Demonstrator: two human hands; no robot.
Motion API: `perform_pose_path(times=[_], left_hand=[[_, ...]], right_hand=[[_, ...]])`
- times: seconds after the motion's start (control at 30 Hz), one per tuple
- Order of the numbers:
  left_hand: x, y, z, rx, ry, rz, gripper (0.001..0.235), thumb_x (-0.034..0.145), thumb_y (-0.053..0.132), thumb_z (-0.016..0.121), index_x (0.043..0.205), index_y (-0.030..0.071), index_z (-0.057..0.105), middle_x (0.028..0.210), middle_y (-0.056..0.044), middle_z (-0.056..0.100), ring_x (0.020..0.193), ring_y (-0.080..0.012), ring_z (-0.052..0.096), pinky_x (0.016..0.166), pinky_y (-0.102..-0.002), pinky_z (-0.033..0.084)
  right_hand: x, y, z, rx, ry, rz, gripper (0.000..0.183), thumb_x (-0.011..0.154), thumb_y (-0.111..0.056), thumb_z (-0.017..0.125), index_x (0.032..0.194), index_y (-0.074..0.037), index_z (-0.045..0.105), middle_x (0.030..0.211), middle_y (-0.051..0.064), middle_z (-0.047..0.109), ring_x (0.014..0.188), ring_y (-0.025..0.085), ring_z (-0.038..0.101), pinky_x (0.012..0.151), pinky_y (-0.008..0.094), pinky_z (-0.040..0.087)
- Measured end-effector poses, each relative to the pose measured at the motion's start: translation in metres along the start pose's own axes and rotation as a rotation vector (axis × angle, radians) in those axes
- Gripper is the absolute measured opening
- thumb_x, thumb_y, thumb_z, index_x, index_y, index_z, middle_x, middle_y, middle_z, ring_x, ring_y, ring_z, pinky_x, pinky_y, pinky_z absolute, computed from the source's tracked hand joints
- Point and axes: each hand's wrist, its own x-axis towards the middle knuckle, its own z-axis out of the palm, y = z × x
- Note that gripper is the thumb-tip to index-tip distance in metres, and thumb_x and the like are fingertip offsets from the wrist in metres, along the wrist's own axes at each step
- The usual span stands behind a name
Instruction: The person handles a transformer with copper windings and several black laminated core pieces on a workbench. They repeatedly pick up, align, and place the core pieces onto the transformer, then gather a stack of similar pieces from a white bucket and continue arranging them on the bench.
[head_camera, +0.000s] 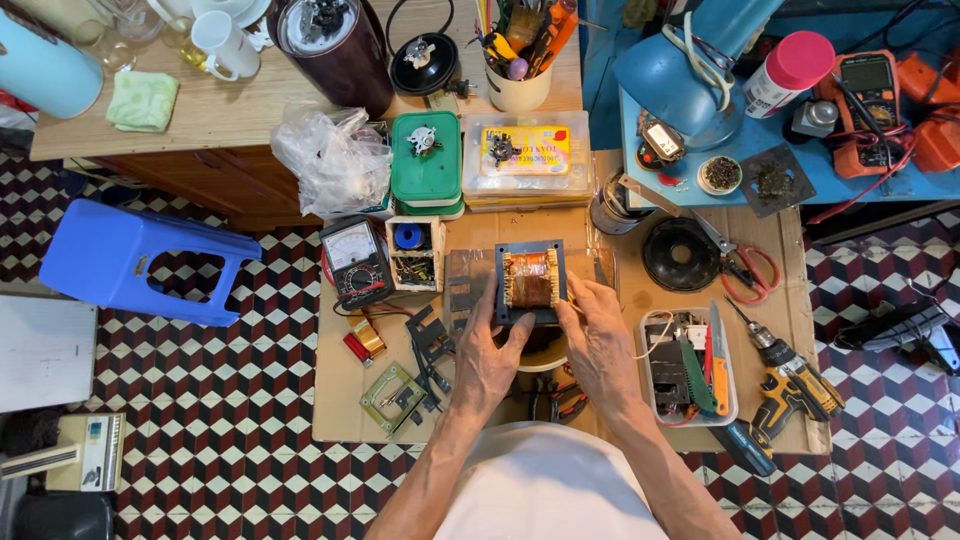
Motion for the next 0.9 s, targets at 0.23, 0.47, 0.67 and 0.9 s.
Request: perform_pose_path(times=[0.23, 0.47, 0.67, 0.9], left_hand=[[-0.002, -0.006, 0.003, -0.027, 0.021, 0.023, 0.074, 0.096, 0.030, 0.068, 0.157, 0.004, 0.035, 0.146, -0.022, 0.055, 0.125, -0.0294, 0.065, 0.101, -0.038, 0.058], [0.002, -0.002, 0.002, 0.048, 0.023, 0.052, 0.074, 0.096, 0.026, 0.067, 0.158, 0.006, 0.032, 0.157, -0.025, 0.042, 0.128, -0.0310, 0.061, 0.097, -0.036, 0.058], [-0.004, 0.003, 0.001, 0.054, -0.027, -0.126, 0.079, 0.096, 0.036, 0.064, 0.162, 0.012, 0.028, 0.135, -0.021, 0.067, 0.114, -0.0283, 0.074, 0.096, -0.035, 0.056], [-0.010, 0.000, -0.005, -0.009, -0.026, -0.037, 0.087, 0.097, 0.033, 0.065, 0.163, 0.004, 0.017, 0.149, -0.025, 0.051, 0.130, -0.0301, 0.060, 0.106, -0.037, 0.052]], right_hand=[[-0.010, 0.007, 0.018, -0.098, 0.042, 0.009, 0.041, 0.105, -0.014, 0.053, 0.145, -0.006, 0.055, 0.138, 0.020, 0.061, 0.126, 0.034, 0.058, 0.104, 0.040, 0.047], [-0.006, 0.002, 0.023, 0.010, 0.099, -0.014, 0.041, 0.105, -0.013, 0.051, 0.144, -0.001, 0.054, 0.138, 0.019, 0.062, 0.130, 0.033, 0.058, 0.109, 0.040, 0.045], [-0.046, 0.062, 0.000, 0.196, 0.146, 0.287, 0.039, 0.106, -0.018, 0.053, 0.141, -0.002, 0.055, 0.136, 0.016, 0.065, 0.125, 0.028, 0.061, 0.106, 0.036, 0.045], [-0.114, 0.212, -0.055, -0.553, 0.298, 0.560, 0.037, 0.090, -0.032, 0.074, 0.114, -0.005, 0.066, 0.102, 0.013, 0.069, 0.101, 0.035, 0.066, 0.088, 0.047, 0.052]])
